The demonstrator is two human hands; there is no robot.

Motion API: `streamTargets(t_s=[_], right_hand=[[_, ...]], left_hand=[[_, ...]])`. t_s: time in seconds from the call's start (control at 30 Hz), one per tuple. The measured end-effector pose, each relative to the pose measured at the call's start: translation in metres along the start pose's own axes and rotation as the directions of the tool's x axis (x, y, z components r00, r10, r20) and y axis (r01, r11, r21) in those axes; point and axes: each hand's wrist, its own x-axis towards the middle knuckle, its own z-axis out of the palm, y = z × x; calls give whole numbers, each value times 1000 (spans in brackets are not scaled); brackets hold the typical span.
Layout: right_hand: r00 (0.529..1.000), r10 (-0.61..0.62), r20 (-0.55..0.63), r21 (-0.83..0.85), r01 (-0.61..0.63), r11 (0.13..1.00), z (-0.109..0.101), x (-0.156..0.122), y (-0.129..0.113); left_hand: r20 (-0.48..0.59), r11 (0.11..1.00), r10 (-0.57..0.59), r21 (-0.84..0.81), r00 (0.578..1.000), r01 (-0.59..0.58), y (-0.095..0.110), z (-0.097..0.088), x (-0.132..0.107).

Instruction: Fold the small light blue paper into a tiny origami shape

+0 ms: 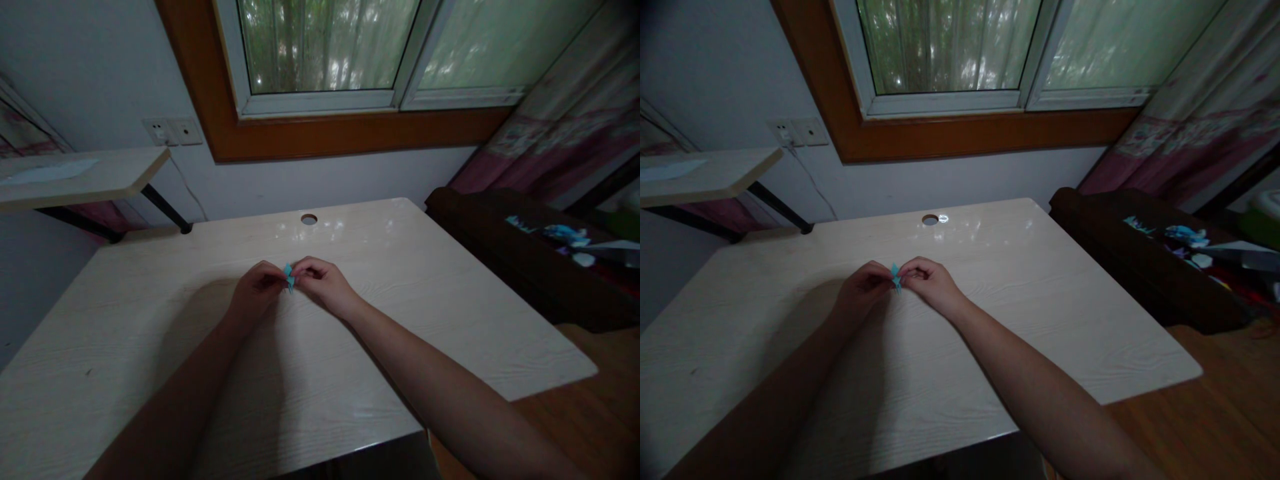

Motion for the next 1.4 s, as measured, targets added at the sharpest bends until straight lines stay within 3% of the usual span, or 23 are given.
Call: streamTargets(t_s=[0.23,0.43,0.7,1.0,1.4], right_hand=[[999,1,55,34,-3,999,-3,0,0],[1000,14,-17,-40,-15,999,1,1,0],[998,24,-50,-21,-26,999,3,0,0],[999,23,-40,-12,-24,1000,1,2,7],[999,15,-47,-67,-19,998,0,2,9]], left_hand=[[18,996,54,73,998,-55,1,0,0],[11,987,57,147,998,-58,5,2,0],[-56,991,-105,75,993,109,-5,3,-3],[-38,987,-154,-51,987,152,4,5,-1],[-102,980,-128,139,986,142,-6,3,-1]])
